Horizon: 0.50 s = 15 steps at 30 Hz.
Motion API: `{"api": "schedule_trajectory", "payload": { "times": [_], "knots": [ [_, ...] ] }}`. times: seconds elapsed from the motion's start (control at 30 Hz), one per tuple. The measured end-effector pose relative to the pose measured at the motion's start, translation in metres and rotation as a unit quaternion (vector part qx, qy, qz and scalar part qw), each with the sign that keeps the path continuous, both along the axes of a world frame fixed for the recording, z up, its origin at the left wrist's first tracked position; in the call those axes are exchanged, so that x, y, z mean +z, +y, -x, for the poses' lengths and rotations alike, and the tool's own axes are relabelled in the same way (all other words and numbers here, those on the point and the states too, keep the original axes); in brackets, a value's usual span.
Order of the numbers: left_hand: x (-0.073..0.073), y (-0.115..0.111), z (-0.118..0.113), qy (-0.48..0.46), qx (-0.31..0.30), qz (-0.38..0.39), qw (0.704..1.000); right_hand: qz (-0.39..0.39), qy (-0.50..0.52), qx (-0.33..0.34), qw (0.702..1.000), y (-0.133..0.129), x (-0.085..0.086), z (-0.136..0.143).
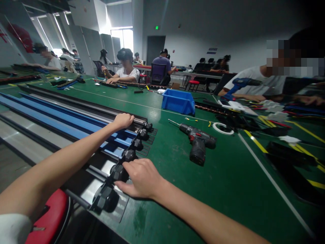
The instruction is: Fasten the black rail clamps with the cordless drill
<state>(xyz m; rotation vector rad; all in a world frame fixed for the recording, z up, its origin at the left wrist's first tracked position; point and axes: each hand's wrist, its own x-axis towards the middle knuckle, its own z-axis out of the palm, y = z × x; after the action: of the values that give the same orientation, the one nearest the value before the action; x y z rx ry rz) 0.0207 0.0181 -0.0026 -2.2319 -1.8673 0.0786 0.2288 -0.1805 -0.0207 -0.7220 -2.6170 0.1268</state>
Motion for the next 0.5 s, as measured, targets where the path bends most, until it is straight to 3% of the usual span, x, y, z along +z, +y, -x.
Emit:
{"api": "schedule_trajectory", "payload": {
  "times": [0.13,0.23,0.3,0.37,0.5],
  "knots": [
    [0.009,-0.003,-0.006,-0.02,-0.002,-0.003,1.0,0.011,-0.009,-0.018,1.0,-0.006,0.003,0.006],
    [0.027,-0.023,-0.004,-0.047,-0.053,-0.076,0.995,0.02,-0.015,-0.03,0.999,-0.008,0.003,0.008],
    [0.042,-0.054,0.004,-0.055,-0.109,-0.13,0.984,0.023,-0.012,-0.031,0.999,-0.007,0.001,0.008],
    [0.052,-0.099,0.016,-0.082,-0.13,-0.148,0.977,0.024,-0.006,-0.026,0.999,-0.006,0.0,0.008],
    [0.055,-0.195,0.044,-0.129,-0.158,-0.062,0.977,0.027,-0.002,-0.021,0.999,-0.006,0.0,0.009]
  ]
}}
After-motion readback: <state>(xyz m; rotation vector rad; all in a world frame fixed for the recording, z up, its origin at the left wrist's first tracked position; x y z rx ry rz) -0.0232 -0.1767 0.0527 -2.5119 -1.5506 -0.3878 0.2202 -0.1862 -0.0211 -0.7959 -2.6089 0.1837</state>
